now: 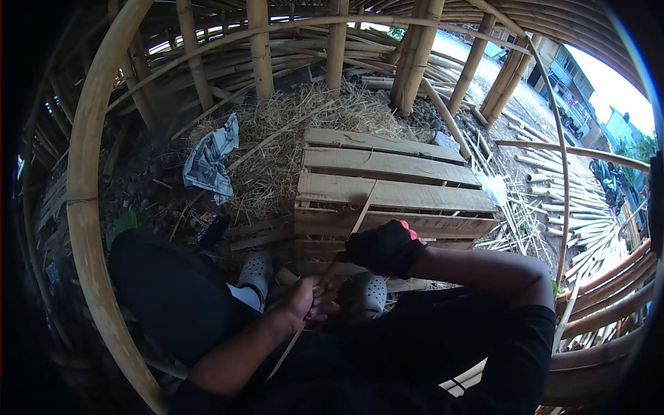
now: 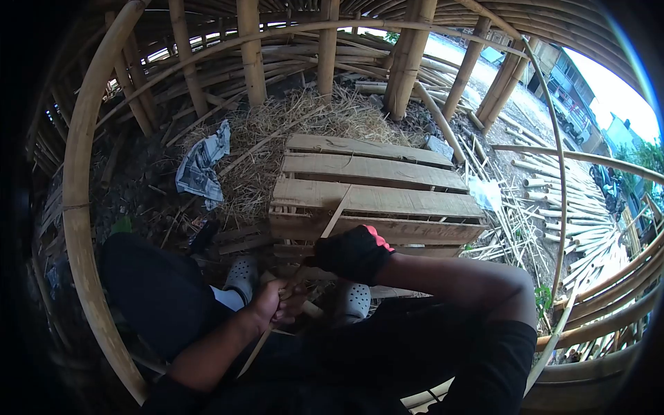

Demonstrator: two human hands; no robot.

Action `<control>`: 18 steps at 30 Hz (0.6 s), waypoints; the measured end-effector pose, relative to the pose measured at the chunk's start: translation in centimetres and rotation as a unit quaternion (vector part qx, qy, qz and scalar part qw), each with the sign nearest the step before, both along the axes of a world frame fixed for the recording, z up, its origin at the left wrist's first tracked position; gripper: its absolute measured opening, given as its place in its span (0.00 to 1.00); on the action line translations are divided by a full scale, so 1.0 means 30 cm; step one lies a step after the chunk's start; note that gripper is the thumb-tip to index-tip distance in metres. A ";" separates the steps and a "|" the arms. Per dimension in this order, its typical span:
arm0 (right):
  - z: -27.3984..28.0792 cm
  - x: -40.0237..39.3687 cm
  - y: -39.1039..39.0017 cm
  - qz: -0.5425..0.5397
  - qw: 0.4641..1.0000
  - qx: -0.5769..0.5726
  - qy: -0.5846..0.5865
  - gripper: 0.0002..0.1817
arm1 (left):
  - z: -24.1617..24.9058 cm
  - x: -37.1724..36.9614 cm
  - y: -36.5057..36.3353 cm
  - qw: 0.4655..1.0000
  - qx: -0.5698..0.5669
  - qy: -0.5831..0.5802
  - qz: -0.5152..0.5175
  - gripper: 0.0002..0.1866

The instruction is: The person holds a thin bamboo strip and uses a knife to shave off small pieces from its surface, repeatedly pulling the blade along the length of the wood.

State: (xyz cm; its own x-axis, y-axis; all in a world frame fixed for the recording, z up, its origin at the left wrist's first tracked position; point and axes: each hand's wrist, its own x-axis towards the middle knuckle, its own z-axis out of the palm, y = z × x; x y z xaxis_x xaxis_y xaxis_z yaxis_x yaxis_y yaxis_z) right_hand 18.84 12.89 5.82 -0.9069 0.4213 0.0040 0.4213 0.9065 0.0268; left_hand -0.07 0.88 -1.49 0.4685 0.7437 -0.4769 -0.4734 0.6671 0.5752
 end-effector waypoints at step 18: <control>0.001 0.166 0.383 -0.189 0.977 0.099 -0.003 0.22 | 0.031 0.003 0.013 0.999 -0.021 -0.024 -0.008 0.13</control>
State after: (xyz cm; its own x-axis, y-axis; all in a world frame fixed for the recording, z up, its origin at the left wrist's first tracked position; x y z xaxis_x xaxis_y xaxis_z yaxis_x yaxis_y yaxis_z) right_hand 23.83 24.39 5.86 -0.6873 0.7173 0.1145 0.7240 0.6636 0.1886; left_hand 0.02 1.29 -0.56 0.5025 0.7157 -0.4850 -0.4886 0.6979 0.5236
